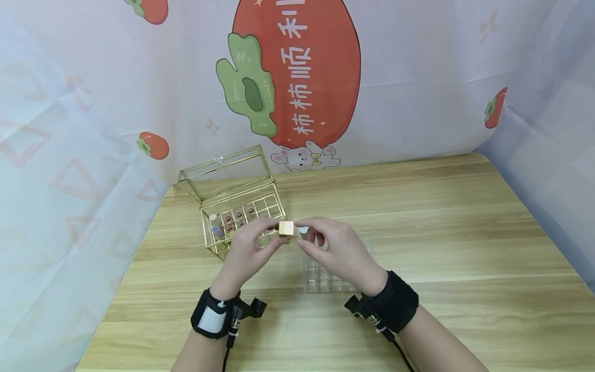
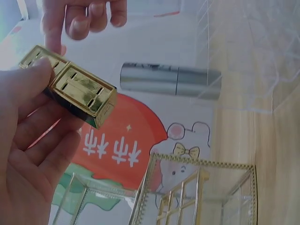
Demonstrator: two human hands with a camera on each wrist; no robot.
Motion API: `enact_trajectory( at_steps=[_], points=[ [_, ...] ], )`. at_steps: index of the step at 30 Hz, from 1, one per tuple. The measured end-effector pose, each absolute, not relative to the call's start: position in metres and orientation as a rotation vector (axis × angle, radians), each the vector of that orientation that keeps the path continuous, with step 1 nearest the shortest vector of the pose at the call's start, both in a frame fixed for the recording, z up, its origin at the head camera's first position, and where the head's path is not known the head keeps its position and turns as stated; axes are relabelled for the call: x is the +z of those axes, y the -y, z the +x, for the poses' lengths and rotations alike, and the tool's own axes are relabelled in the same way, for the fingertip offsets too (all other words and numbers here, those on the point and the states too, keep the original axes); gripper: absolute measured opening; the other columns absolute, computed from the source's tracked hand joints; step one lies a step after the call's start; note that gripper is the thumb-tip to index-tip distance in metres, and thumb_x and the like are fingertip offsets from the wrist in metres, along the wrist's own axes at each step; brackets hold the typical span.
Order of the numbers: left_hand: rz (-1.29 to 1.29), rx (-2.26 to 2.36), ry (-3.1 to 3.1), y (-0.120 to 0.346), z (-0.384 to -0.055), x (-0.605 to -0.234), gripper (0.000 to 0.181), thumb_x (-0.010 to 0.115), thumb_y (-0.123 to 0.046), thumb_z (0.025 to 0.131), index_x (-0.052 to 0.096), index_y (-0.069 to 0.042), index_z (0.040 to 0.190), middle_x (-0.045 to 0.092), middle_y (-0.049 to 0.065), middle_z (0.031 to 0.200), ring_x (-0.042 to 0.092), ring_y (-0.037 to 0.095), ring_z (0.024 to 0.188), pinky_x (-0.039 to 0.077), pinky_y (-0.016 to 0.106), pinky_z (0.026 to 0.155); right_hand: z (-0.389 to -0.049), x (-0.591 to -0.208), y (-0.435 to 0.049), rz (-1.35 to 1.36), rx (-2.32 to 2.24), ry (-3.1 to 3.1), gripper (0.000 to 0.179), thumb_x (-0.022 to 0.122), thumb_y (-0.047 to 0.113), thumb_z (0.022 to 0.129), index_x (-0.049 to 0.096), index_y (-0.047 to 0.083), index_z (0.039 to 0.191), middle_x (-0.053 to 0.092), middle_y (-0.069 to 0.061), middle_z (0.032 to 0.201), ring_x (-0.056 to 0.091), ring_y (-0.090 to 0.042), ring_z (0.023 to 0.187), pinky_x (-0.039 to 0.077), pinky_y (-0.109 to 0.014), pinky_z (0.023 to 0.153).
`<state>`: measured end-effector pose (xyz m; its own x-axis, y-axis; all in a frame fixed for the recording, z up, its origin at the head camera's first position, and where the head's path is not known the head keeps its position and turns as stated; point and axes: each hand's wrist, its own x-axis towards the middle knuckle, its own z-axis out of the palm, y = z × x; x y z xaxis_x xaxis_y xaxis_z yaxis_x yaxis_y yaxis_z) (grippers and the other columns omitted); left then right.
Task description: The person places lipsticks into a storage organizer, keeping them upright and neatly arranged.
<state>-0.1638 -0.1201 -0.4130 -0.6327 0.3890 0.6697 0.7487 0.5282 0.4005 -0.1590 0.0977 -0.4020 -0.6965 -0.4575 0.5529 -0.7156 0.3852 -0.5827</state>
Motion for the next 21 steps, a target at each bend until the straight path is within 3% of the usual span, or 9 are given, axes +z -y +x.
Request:
enact_trajectory(
  at_steps=[11, 21],
  points=[
    [-0.556, -0.909, 2.175, 0.161, -0.176, -0.415, 0.025, 0.074, -0.005, 0.079, 0.064, 0.006, 0.098, 0.069, 0.019, 0.088, 0.064, 0.028, 0.082, 0.057, 0.044, 0.072, -0.158, -0.408, -0.105, 1.026, 1.153, 2.445, 0.020, 0.069, 0.013, 0.085, 0.070, 0.008, 0.105, 0.055, 0.009, 0.068, 0.048, -0.006, 0.063, 0.044, -0.026, 0.052],
    [-0.368, -0.918, 2.253, 0.184, -0.188, -0.421, 0.019, 0.070, -0.004, 0.083, 0.060, 0.007, 0.095, 0.065, 0.021, 0.089, 0.065, 0.029, 0.085, 0.061, 0.042, 0.069, -0.159, -0.416, -0.109, 1.021, 1.164, 2.486, 0.019, 0.068, 0.012, 0.086, 0.070, 0.009, 0.104, 0.054, 0.009, 0.066, 0.047, -0.007, 0.062, 0.045, -0.027, 0.051]
  ],
)
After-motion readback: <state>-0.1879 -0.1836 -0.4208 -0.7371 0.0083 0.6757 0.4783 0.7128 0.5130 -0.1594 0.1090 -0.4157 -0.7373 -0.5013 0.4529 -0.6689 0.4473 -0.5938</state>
